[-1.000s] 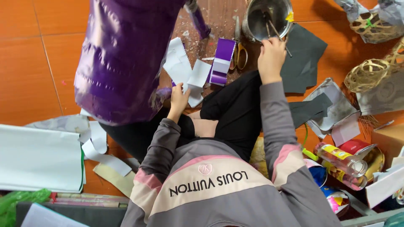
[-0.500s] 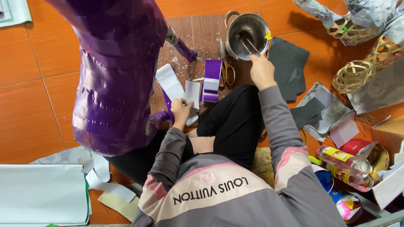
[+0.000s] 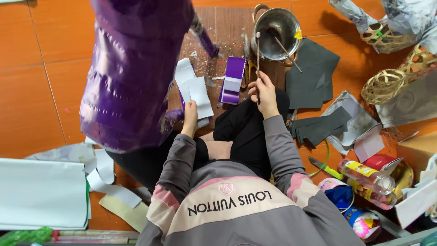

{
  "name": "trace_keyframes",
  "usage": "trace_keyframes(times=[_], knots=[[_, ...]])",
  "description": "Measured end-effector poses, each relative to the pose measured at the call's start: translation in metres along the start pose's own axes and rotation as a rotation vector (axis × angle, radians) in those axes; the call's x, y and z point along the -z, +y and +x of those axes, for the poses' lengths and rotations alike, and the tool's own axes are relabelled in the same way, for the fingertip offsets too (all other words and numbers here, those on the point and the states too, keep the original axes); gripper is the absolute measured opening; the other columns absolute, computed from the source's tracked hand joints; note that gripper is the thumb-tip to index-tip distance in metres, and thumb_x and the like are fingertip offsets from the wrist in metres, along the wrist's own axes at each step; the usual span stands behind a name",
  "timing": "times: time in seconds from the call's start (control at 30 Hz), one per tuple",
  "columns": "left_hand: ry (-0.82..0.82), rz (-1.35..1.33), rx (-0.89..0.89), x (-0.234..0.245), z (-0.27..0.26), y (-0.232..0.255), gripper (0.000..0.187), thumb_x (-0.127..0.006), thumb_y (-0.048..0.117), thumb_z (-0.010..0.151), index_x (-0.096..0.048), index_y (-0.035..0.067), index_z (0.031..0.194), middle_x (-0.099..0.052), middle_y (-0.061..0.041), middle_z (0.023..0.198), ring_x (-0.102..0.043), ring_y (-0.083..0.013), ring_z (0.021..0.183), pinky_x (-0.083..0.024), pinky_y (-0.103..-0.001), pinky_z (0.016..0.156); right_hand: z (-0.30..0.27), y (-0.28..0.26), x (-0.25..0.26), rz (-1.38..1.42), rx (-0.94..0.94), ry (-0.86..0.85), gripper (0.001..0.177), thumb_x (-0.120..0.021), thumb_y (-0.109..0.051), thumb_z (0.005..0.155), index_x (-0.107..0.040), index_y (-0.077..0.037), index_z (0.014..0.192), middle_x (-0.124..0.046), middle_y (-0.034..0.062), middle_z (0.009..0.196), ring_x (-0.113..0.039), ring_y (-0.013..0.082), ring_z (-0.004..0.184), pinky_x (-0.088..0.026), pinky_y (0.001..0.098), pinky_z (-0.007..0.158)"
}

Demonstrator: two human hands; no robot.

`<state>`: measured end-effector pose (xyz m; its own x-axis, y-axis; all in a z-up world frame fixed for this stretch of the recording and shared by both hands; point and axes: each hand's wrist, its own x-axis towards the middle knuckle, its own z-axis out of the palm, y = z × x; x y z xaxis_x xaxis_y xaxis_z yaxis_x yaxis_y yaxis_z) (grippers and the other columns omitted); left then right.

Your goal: Applying purple paper strips to a wireframe animal sculpture to cover its surface.

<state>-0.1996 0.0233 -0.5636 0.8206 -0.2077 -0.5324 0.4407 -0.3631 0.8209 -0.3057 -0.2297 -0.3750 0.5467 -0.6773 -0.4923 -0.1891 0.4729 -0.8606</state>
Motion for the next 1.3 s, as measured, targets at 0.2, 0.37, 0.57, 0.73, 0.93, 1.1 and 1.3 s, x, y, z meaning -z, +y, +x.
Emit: trace_keyframes(times=[0.2, 0.37, 0.57, 0.73, 0.93, 1.1, 1.3], knots=[[-0.053, -0.127, 0.108, -0.005, 0.0, -0.017, 0.04, -0.074, 0.029, 0.087, -0.065, 0.001, 0.114, -0.069, -0.013, 0.098, -0.064, -0.0192, 0.09, -0.052, -0.033, 0.079, -0.023, -0.007, -0.004, 0.037, -0.057, -0.111, 0.036, -0.045, -0.012, 0.102, -0.05, -0.011, 0.138, -0.056, 0.0093, 0.078, -0.055, 0.014, 0.052, -0.032, 0.0139, 0.03], [-0.016, 0.039, 0.059, -0.003, 0.02, -0.051, 0.043, -0.074, 0.026, 0.083, -0.063, 0.001, 0.117, -0.068, -0.022, 0.11, -0.063, -0.0341, 0.111, -0.05, -0.047, 0.089, -0.057, 0.041, -0.009, -0.526, -0.049, -0.219, 0.033, -0.052, -0.014, 0.088, -0.068, -0.016, 0.118, -0.063, 0.0111, 0.063, -0.055, 0.0147, 0.039, -0.039, 0.0203, 0.026], [-0.088, 0.009, 0.195, 0.005, -0.008, -0.01, 0.056, -0.07, 0.035, 0.086, -0.059, -0.003, 0.125, -0.062, -0.026, 0.122, -0.057, -0.0378, 0.12, -0.049, -0.051, 0.094, -0.071, 0.091, -0.059, -1.769, 0.816, -0.268, 0.05, -0.056, -0.014, 0.083, -0.058, -0.034, 0.129, -0.063, 0.0011, 0.068, -0.068, 0.0242, 0.057, -0.057, 0.0349, 0.049], [-0.064, -0.284, 0.397, -0.015, 0.011, -0.052, 0.056, -0.07, 0.035, 0.086, -0.06, -0.002, 0.126, -0.06, -0.018, 0.123, -0.058, -0.0259, 0.107, -0.048, -0.049, 0.09, -0.058, 0.094, -0.092, -1.775, 0.864, -0.239, 0.052, -0.057, -0.01, 0.08, -0.059, -0.031, 0.128, -0.062, 0.0029, 0.066, -0.068, 0.0282, 0.057, -0.057, 0.0399, 0.048], [-0.03, -0.151, 0.469, -0.017, 0.001, -0.02, 0.048, -0.07, 0.035, 0.079, -0.069, 0.005, 0.116, -0.067, -0.017, 0.118, -0.059, -0.0341, 0.118, -0.045, -0.047, 0.096, -0.126, 0.064, -0.065, -1.817, 0.691, -0.24, 0.047, -0.057, -0.011, 0.084, -0.061, -0.027, 0.128, -0.064, 0.0086, 0.073, -0.068, 0.0313, 0.062, -0.057, 0.0381, 0.054], [-0.073, -0.302, 0.526, -0.008, -0.015, 0.015, 0.059, -0.068, 0.029, 0.084, -0.057, -0.002, 0.132, -0.05, -0.026, 0.141, -0.043, -0.0403, 0.135, -0.033, -0.055, 0.108, -0.164, 0.056, -0.032, -1.638, 0.42, -0.362, 0.034, -0.057, -0.016, 0.09, -0.068, -0.023, 0.121, -0.065, 0.0132, 0.08, -0.068, 0.0374, 0.068, -0.057, 0.0442, 0.058], [-0.218, -0.798, 0.565, 0.035, -0.065, 0.106, 0.07, -0.048, 0.02, 0.098, -0.011, -0.005, 0.15, -0.005, -0.031, 0.157, -0.023, -0.0565, 0.138, -0.034, -0.079, 0.092, -0.159, 0.06, -0.02, -1.618, 0.241, -0.37, 0.037, -0.051, -0.015, 0.093, -0.064, -0.017, 0.128, -0.069, 0.014, 0.083, -0.071, 0.0353, 0.077, -0.058, 0.0435, 0.066]])
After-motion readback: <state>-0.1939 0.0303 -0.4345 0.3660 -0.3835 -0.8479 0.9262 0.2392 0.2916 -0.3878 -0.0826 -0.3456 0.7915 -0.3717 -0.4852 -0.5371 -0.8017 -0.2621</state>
